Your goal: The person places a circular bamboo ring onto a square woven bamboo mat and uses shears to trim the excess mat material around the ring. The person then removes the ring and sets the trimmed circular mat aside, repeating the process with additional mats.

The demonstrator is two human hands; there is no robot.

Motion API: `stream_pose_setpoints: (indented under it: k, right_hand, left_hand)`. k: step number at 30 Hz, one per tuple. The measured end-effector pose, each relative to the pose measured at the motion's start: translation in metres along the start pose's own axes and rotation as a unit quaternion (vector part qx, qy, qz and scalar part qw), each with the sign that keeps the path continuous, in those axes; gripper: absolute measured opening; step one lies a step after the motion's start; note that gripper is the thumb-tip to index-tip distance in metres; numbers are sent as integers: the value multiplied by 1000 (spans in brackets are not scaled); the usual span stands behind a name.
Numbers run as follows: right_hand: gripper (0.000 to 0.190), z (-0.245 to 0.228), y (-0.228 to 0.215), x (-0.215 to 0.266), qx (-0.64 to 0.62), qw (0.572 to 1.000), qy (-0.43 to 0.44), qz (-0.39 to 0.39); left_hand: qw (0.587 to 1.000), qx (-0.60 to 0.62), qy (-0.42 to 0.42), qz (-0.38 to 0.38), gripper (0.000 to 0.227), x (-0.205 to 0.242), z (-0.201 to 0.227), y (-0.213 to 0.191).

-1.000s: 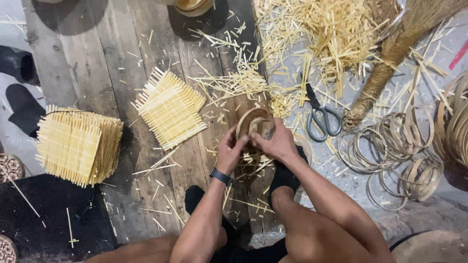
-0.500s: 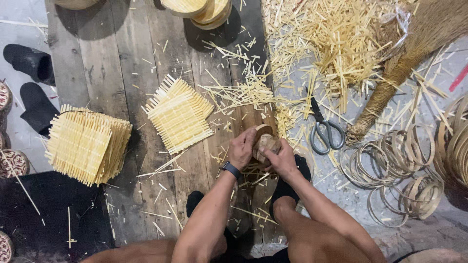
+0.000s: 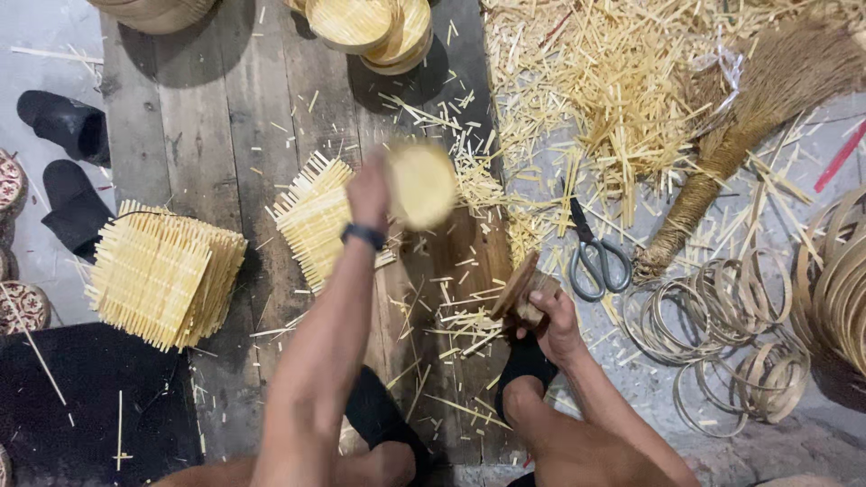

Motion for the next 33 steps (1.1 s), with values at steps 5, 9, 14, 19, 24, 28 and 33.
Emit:
stream_pose_setpoints:
  k: [5,9,14,19,24,28,33]
  right_hand:
    - [42,16,-6,3,12,999,33,39]
    - [44,20,-2,3,17,998,38,43]
    - [54,22,11,-5,0,999,36,-5]
    - [49,22,11,-27,161,987,-11,-16]
    - [34,37,9,-55,295,954,25,48]
    - [33,53,15,-66,147,988,6,53]
    - [37,74,-8,-56,141,986,73,54]
  left_hand:
    - [902,429,-6,-53,63,-41,93,-11]
    - [985,124,62,-100,41,9,47,12]
    - [928,-174,-131,-301,60,163,-101,57]
    - [927,177,-242,-226,50,191,-163,69]
    - [971,141,72,-177,43,136,-130,36]
    - [921,-239,286,-113,78,101,-74,-48]
    - [809,-514,271,-92,92,54,-89,-106]
Point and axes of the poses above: each hand's wrist, its own x-axis away from the middle knuckle, its own y-axis out of the palm, z = x × y, the point moved 7 cm from there along -x, towards the middle knuckle, and after that the axes turned 5 degrees about z, right-handed, at the moved point
